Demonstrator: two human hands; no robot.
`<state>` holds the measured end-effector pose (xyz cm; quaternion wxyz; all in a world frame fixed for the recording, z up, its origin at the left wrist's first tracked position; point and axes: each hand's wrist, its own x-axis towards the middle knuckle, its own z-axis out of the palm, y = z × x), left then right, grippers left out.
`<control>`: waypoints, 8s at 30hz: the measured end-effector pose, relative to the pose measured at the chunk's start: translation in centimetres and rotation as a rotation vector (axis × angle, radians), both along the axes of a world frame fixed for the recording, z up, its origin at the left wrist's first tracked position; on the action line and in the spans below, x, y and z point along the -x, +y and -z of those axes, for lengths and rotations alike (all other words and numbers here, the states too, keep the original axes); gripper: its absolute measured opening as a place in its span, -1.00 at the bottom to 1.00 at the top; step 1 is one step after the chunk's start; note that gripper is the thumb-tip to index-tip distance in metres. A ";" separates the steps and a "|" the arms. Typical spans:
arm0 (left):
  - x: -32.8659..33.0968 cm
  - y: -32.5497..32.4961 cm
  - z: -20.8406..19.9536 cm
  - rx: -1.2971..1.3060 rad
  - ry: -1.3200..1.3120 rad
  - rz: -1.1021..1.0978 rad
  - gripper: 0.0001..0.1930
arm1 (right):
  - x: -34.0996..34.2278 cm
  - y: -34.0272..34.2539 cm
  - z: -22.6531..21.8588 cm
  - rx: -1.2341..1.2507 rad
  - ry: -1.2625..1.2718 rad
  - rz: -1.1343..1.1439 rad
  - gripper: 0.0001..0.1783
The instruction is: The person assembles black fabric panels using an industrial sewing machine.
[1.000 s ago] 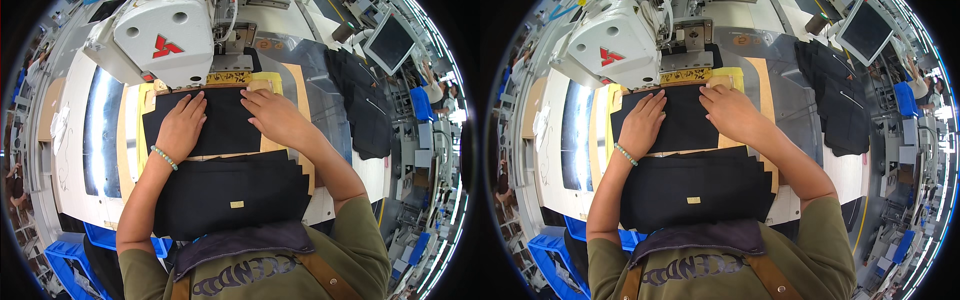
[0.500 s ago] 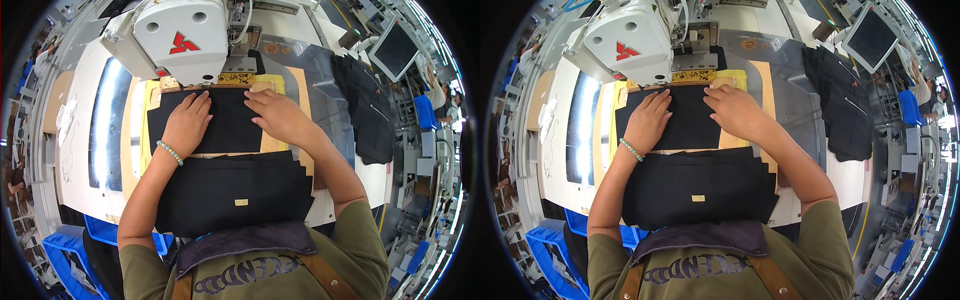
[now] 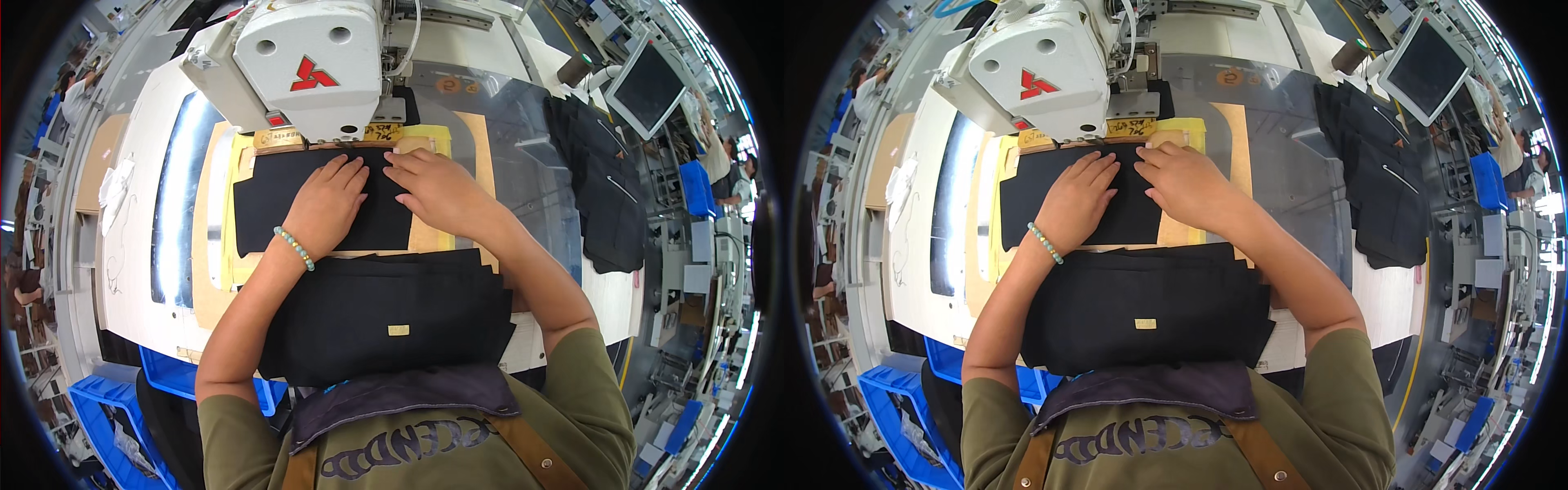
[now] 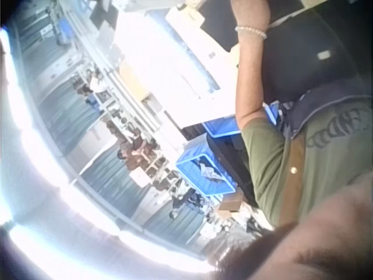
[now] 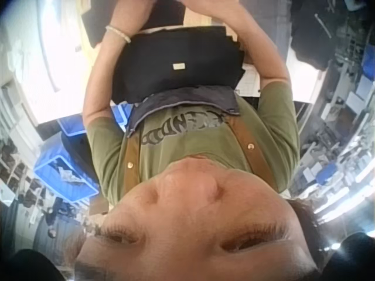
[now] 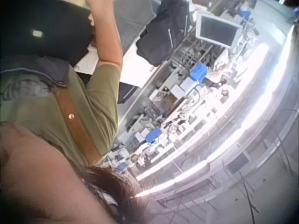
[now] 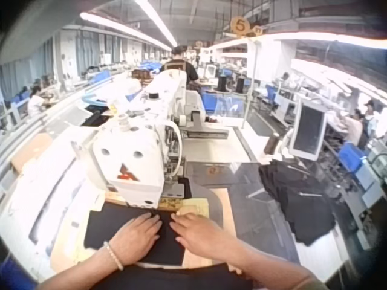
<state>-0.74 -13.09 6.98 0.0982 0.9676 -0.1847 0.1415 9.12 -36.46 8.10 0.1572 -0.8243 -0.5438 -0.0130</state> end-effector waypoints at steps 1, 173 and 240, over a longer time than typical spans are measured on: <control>0.0 -0.4 0.0 0.022 0.009 0.016 -0.57 | 0.0 -0.1 0.0 -0.004 -0.004 -0.004 -0.51; 6.0 0.5 1.7 0.957 0.713 0.094 -0.72 | 42.7 -48.9 17.9 -1.368 0.465 1.770 -0.12; 12.2 -1.8 -14.3 1.670 0.456 0.936 -0.76 | -6.9 -23.9 -2.9 -0.112 0.213 0.815 -0.67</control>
